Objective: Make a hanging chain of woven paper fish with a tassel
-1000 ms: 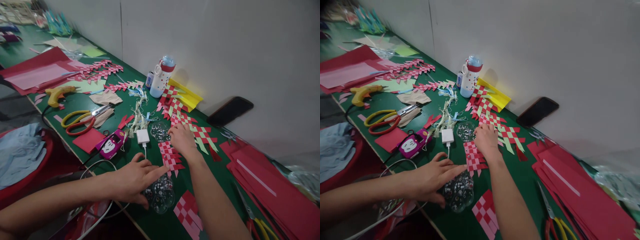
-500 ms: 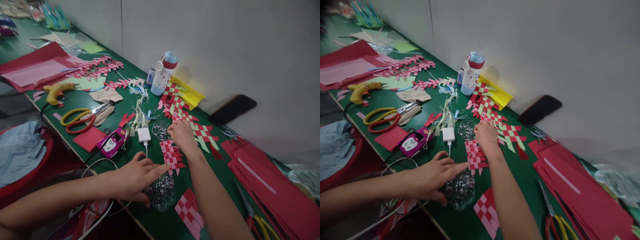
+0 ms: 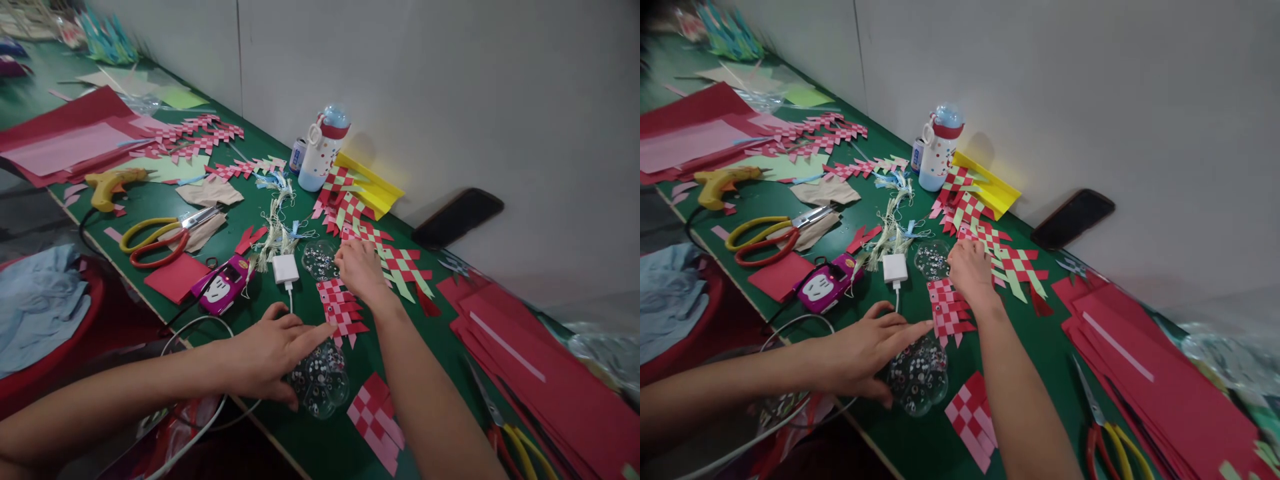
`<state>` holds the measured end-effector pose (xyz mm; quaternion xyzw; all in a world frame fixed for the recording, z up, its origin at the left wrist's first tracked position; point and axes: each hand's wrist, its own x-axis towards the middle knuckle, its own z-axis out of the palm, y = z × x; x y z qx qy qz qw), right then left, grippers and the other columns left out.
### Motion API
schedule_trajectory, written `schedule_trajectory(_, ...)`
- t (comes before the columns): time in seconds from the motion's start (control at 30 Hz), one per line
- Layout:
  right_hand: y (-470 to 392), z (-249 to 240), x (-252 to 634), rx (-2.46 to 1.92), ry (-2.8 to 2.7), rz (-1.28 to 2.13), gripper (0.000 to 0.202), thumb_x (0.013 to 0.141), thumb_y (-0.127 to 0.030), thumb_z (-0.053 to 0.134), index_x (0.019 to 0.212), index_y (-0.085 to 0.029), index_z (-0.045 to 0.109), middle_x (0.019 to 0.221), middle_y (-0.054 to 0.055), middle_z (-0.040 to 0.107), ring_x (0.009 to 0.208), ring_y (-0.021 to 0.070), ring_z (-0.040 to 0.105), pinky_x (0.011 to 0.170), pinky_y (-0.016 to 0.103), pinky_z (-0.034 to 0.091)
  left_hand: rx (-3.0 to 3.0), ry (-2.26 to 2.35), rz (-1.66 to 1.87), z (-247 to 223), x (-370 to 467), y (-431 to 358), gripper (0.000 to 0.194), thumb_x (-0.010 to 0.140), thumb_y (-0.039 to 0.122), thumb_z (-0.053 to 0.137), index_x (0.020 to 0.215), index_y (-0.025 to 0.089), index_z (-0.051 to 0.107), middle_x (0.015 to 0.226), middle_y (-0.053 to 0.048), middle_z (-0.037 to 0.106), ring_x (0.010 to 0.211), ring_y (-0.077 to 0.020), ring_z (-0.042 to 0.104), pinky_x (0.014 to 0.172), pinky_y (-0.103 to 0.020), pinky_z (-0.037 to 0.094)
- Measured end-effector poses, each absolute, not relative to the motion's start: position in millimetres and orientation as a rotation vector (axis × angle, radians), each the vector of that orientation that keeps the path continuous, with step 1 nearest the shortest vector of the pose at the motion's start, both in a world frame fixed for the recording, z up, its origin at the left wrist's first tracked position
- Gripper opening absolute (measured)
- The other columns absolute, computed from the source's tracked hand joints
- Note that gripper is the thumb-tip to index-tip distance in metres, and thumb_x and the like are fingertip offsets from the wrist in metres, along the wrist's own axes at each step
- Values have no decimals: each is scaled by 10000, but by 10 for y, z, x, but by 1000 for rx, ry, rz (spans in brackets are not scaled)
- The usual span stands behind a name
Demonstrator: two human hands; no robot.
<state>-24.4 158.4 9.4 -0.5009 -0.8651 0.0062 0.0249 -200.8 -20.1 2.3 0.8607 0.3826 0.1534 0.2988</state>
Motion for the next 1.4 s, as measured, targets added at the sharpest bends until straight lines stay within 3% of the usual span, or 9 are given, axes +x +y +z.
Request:
schedule_trajectory(0.37, 1490, 188, -229, -1264, -2781, 75, 253, 892, -194, 490, 849, -260, 731, 1158, 42, 648, 1115, 269, 471, 922, 436, 396, 2283, 992, 453, -4, -1984, -198, 1134, 666, 455, 776, 1525, 241, 67, 1362, -166, 547, 1179, -382, 517, 1036, -543, 195)
schedule_trajectory(0.6, 1516, 76, -375, -1256, -2789, 18, 521, 779, -12, 462, 1137, -302, 708, 1325, 39, 586, 1174, 309, 429, 919, 505, 382, 2262, 992, 458, -11, -1995, -206, 1075, 699, 453, 748, 1523, 234, 93, 1374, -163, 538, 1179, -380, 510, 1032, -555, 196)
schedule_trajectory(0.7, 1503, 94, -369, -1294, -2746, 5, 459, 818, -37, 457, 1101, -280, 725, 1314, 54, 591, 1186, 320, 420, 917, 508, 388, 2262, 977, 471, -10, -2001, -200, 1079, 695, 450, 753, 1522, 235, 95, 1389, -164, 527, 1175, -375, 511, 1031, -547, 204)
schedule_trajectory(0.83, 1432, 127, -373, -1186, -2781, 87, 304, 910, -185, 503, 1021, -328, 747, 1274, 6, 619, 1160, 262, 452, 931, 427, 404, 2256, 971, 474, -13, -2000, -194, 1085, 690, 446, 764, 1521, 236, 98, 1407, -161, 512, 1184, -374, 508, 1033, -537, 205)
schedule_trajectory(0.93, 1414, 120, -404, -1127, -2771, 144, 197, 895, -258, 584, 935, -331, 762, 1239, 3, 638, 1126, 256, 460, 910, 413, 402, 2255, 980, 463, -12, -1998, -191, 1066, 705, 442, 753, 1518, 243, 94, 1420, -161, 500, 1192, -377, 501, 1031, -545, 194)
schedule_trajectory(1.07, 1448, 91, -469, -1096, -2759, 127, 124, 865, -277, 637, 842, -312, 754, 1206, -4, 655, 1121, 258, 446, 911, 426, 366, 2256, 983, 455, 1, -1996, -189, 1043, 714, 465, 737, 1514, 242, 106, 1391, -164, 522, 1182, -376, 510, 1028, -545, 197)
schedule_trajectory(1.4, 1458, 146, -260, -1190, -2584, 118, 174, 894, -233, 556, 866, -224, 727, 1084, 68, 689, 1056, 267, 505, 903, 426, 378, 2293, 1030, 458, -39, -2026, -212, 1092, 711, 526, 734, 1528, 210, 83, 1323, -188, 561, 1247, -403, 422, 1018, -541, 215)
